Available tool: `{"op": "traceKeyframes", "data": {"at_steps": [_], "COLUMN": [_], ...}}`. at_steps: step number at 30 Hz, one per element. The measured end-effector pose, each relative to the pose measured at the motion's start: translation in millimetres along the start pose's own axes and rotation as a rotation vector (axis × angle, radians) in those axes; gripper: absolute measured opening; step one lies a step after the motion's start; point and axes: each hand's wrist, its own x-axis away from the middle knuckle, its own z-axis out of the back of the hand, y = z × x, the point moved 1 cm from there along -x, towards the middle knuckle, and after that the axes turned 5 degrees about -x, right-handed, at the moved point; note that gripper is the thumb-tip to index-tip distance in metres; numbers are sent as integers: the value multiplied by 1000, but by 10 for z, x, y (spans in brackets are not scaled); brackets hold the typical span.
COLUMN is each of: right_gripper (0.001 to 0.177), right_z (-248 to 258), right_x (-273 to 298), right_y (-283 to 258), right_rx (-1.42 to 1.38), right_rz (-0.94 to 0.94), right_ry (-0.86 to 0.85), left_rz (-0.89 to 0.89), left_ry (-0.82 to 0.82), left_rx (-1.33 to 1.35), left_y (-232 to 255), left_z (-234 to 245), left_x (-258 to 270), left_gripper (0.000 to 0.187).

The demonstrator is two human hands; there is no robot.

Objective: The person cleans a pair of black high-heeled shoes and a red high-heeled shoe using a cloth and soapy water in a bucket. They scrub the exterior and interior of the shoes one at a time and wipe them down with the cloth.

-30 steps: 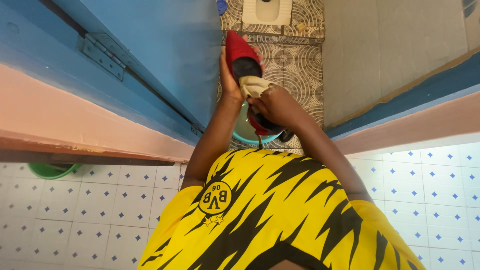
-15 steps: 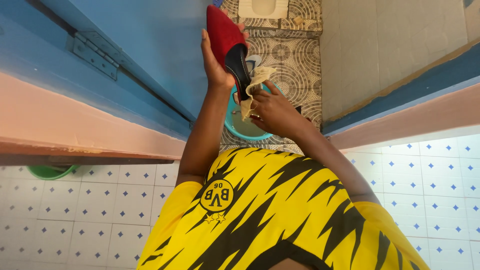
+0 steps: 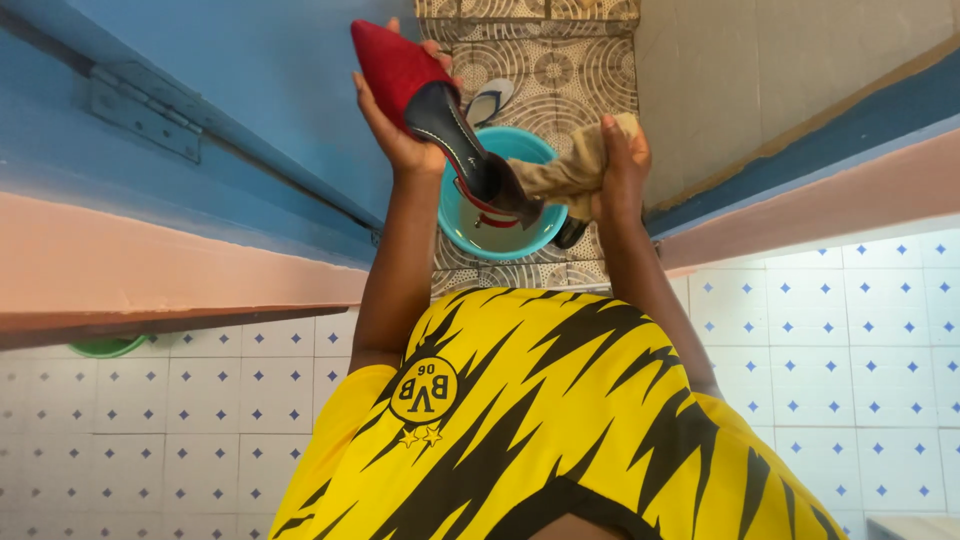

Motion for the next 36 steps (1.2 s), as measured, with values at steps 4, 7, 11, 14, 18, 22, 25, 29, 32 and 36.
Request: {"op": "traceKeyframes", "data": {"at_steps": [4, 7, 11, 14, 18, 22, 25, 29, 32, 36], "right_gripper": [60, 65, 54, 37, 30, 28, 29, 31, 32, 33], "right_z": [160, 348, 886, 1523, 2295, 2748, 3195, 3793, 4056, 4425], "right_x": [154, 421, 566, 717, 944, 1000, 837, 392, -72, -309], "right_y": [46, 257, 666, 1074, 1363, 1173, 1090, 1014, 1054, 1343], "right_rx": [452, 333, 259, 173, 127, 144, 396, 831, 1324, 965], "right_rz": [-347, -625, -790, -847, -697, -768, -881, -933, -870, -924], "right_ry": [-80, -204, -275, -69, 199, 573, 725, 636, 199, 468], "left_rz": [-19, 51, 174, 307, 578, 1007, 1262, 1283, 1307, 1350], "left_ry": [40, 100, 120, 62, 143, 227, 46, -88, -141, -147], "left_rx": [26, -20, -124, -220, -251, -765, -1166, -1150, -1125, -1195], "left_y": [-218, -568, -1192, -1740, -2639, -3478, -3828, -4176, -4398, -4630], "left_z": [170, 348, 552, 780, 1464, 2198, 2282, 2047, 1968, 2019], "left_x": [52, 126, 370, 529, 823, 1504, 2114, 2678, 2831, 2787], "left_gripper": [72, 74, 77, 82, 89, 84, 69, 63, 64, 65]}}
